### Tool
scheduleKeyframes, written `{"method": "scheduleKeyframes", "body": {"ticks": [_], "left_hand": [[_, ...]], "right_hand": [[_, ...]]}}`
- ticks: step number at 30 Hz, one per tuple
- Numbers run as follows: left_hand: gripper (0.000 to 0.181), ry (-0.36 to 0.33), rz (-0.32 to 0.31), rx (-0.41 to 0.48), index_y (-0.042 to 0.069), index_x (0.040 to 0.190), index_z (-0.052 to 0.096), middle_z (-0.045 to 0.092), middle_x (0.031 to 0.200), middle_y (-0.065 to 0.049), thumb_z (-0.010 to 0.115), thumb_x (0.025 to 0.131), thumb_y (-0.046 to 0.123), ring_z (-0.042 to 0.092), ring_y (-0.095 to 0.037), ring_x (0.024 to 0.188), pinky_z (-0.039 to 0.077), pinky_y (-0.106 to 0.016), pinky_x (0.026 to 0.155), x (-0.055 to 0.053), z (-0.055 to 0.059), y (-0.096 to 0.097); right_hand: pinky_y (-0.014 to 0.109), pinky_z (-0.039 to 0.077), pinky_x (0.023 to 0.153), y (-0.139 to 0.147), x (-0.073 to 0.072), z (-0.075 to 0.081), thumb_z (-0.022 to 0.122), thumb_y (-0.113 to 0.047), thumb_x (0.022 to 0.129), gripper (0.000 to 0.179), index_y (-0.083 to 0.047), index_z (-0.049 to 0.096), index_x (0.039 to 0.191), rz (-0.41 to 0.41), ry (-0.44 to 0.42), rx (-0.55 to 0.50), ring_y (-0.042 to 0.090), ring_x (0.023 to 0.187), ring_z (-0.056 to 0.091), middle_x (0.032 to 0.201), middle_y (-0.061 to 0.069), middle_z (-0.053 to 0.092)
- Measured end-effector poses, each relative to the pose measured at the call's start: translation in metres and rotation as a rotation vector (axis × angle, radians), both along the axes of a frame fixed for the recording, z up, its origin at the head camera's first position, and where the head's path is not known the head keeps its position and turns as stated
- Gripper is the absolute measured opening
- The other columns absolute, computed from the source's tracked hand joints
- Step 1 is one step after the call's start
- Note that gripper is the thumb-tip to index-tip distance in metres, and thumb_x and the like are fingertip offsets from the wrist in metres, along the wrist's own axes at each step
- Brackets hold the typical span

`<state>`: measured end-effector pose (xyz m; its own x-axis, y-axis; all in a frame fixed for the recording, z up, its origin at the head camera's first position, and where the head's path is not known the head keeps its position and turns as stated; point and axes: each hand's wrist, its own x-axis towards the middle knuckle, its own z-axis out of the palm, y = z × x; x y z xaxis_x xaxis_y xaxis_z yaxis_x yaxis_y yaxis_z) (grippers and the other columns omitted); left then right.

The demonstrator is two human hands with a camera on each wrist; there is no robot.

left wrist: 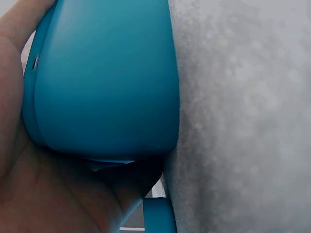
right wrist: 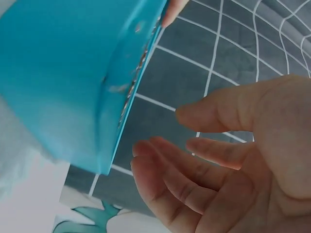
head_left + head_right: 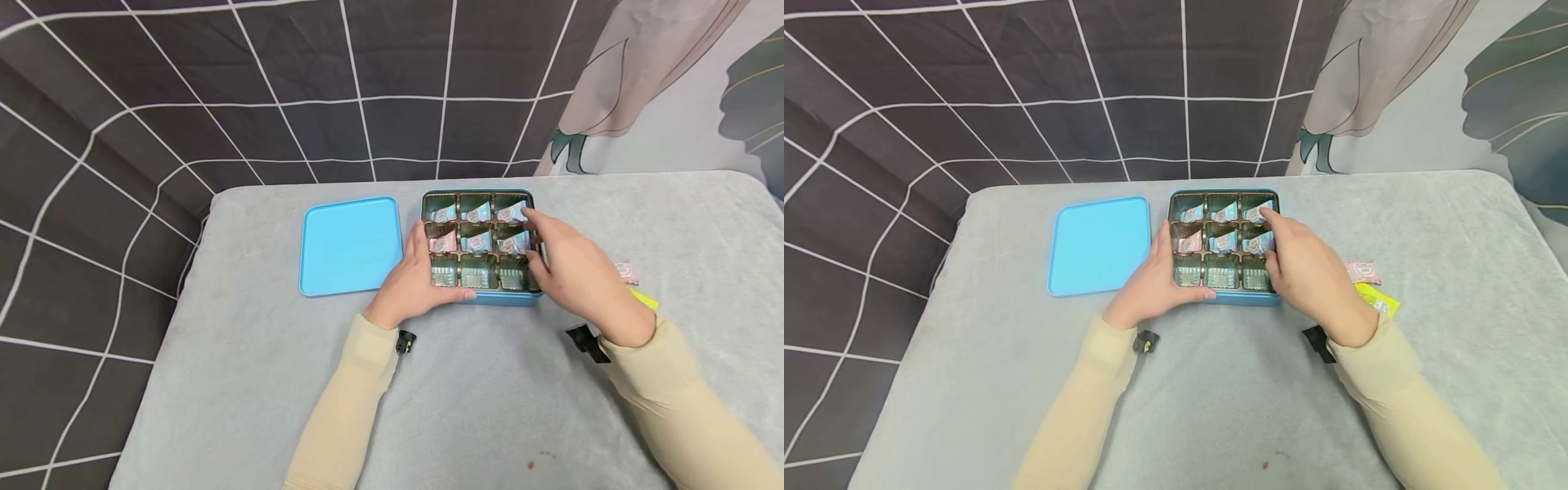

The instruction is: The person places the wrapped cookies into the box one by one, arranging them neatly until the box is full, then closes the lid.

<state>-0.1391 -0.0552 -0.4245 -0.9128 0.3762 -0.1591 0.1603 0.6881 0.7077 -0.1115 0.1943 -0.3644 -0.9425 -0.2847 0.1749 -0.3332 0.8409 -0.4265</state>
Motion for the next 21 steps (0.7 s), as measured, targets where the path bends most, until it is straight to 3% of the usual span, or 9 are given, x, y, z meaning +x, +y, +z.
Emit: {"method": "scheduleKeyframes", "body": {"ticks": [10,21], "left_hand": [[0.140,-0.013,-0.004,-0.013,0.014,0.159,-0.020,-0.018,0.168,-0.003,0.077,0.074,0.070,0.021,-0.025,0.151,0.047,-0.043,0.100,0.000,0.000,0.000],[0.141,-0.002,-0.009,-0.015,0.015,0.158,-0.021,-0.017,0.168,-0.004,0.076,0.073,0.072,0.018,-0.025,0.152,0.048,-0.043,0.100,0.000,0.001,0.000]], "right_hand": [[0.060,0.039,0.097,0.029,0.011,-0.012,0.064,0.001,0.089,0.049,0.008,0.051,0.136,-0.033,0.070,0.010,0.046,0.121,0.050,0.128,0.030,0.055],[0.062,0.038,0.094,0.060,0.019,-0.017,0.065,0.001,0.088,0.048,0.007,0.052,0.135,-0.071,0.027,0.044,0.049,0.118,0.049,0.127,0.031,0.053]]}}
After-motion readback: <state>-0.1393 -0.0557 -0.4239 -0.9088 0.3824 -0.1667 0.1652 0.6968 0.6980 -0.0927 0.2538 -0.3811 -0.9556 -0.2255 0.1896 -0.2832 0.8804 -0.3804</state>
